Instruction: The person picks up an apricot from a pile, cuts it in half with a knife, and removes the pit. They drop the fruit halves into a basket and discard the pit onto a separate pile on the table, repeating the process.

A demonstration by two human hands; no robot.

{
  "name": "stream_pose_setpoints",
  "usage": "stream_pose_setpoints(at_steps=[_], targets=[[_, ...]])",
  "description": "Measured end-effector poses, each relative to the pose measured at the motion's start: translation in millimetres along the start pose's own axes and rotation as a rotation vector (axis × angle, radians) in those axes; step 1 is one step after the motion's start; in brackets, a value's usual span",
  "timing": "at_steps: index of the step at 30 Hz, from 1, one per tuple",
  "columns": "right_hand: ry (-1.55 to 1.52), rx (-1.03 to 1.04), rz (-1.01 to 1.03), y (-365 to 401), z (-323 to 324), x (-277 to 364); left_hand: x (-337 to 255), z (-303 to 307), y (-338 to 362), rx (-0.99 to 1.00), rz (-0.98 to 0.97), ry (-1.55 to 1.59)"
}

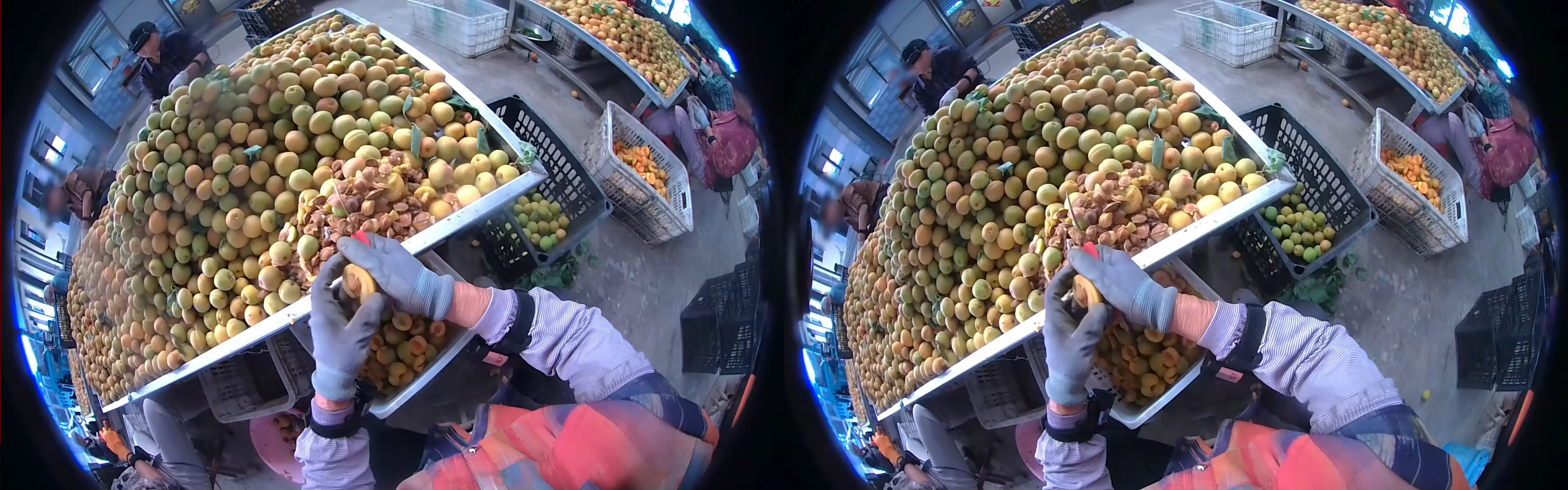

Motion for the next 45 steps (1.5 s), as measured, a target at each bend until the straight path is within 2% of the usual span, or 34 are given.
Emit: stream_pose_setpoints(at_steps=[1, 3, 4, 6, 8, 11, 13, 15, 16, 17, 19, 21, 22, 25, 32, 37, 39, 42, 44, 45], targets=[[0.002, 0.008, 0.003, -2.7, -2.7, 2.7, 1.8, -1.4, 0.4, -0.001, -0.029, 0.053], [-0.401, -0.092, -0.372, -5.5, -4.1, 2.0, 4.6, -0.2, 2.0, 0.005, 0.013, 0.136], [-0.307, -0.108, -0.296, -5.8, -3.3, 6.0, 4.5, 0.5, 3.2, -0.026, 0.034, 0.113], [-0.207, -0.123, -0.289, -4.9, -3.6, 5.5, 6.5, 1.9, 3.6, -0.066, 0.05, 0.094], [-0.084, -0.174, -0.23, -2.5, -3.4, 5.3, 5.9, 5.8, 2.2, -0.154, -0.178, -0.103], [-0.208, -0.15, -0.299, -0.6, -2.6, 7.3, 9.8, 17.2, -3.4, -0.281, -0.127, 0.016], [-0.128, -0.201, -0.242, -9.4, 14.1, 17.6, -0.8, 17.5, -1.7, -0.271, -0.087, 0.111], [-0.711, -0.231, -0.388, -16.8, 28.9, 36.9, 3.2, 12.6, -1.9, -0.053, 0.094, 0.303], [-0.827, -0.302, -0.419, -17.5, 34.8, 39.8, 1.9, 6.5, -1.6, -0.003, 0.105, 0.312], [-0.831, -0.28, -0.386, -17.7, 38.9, 44.7, 2.2, 2.2, -0.1, 0.004, 0.11, 0.317], [-0.911, -0.266, -0.384, -16.5, 40.8, 60.4, 3.9, -12.4, 5.4, 0.147, 0.19, 0.389], [-0.951, -0.162, -0.332, -14.3, 42.6, 66.2, 0.5, -19.0, 8.9, 0.164, 0.25, 0.375], [-0.846, -0.181, -0.22, -14.0, 41.9, 64.8, 3.5, -19.0, 9.7, 0.191, 0.29, 0.323], [-1.069, -0.075, -0.231, -13.6, 39.2, 48.8, 2.6, -23.1, 12.0, 0.2, 0.34, 0.235], [-0.764, 0.041, -0.209, -11.0, 42.5, 64.6, 0.9, -25.2, 15.7, 0.227, 0.4, 0.251], [-0.585, 0.145, -0.314, -10.7, 33.4, 71.3, -2.9, -23.9, 16.1, 0.255, 0.444, 0.186], [-0.541, 0.162, -0.324, -10.7, 32.5, 68.0, -2.7, -21.9, 16.8, 0.328, 0.48, 0.219], [-0.491, 0.195, -0.343, -10.0, 27.4, 61.4, 10.3, -16.9, 16.8, 0.317, 0.546, 0.297], [-0.616, 0.129, -0.137, -11.8, 26.5, 49.0, 8.1, -17.3, 17.8, 0.288, 0.583, 0.321], [-0.615, 0.126, -0.138, -11.7, 26.4, 43.7, 7.9, -18.0, 18.9, 0.26, 0.62, 0.346]])
Point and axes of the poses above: each hand's wrist, its own y-axis away from the middle knuckle, its own z-axis out of the back of the hand, x = y × z, the point moved 4 cm from there along -y, towards the middle knuckle, and after that the axes turned 6 degrees about -x, right-handed, at the moved point
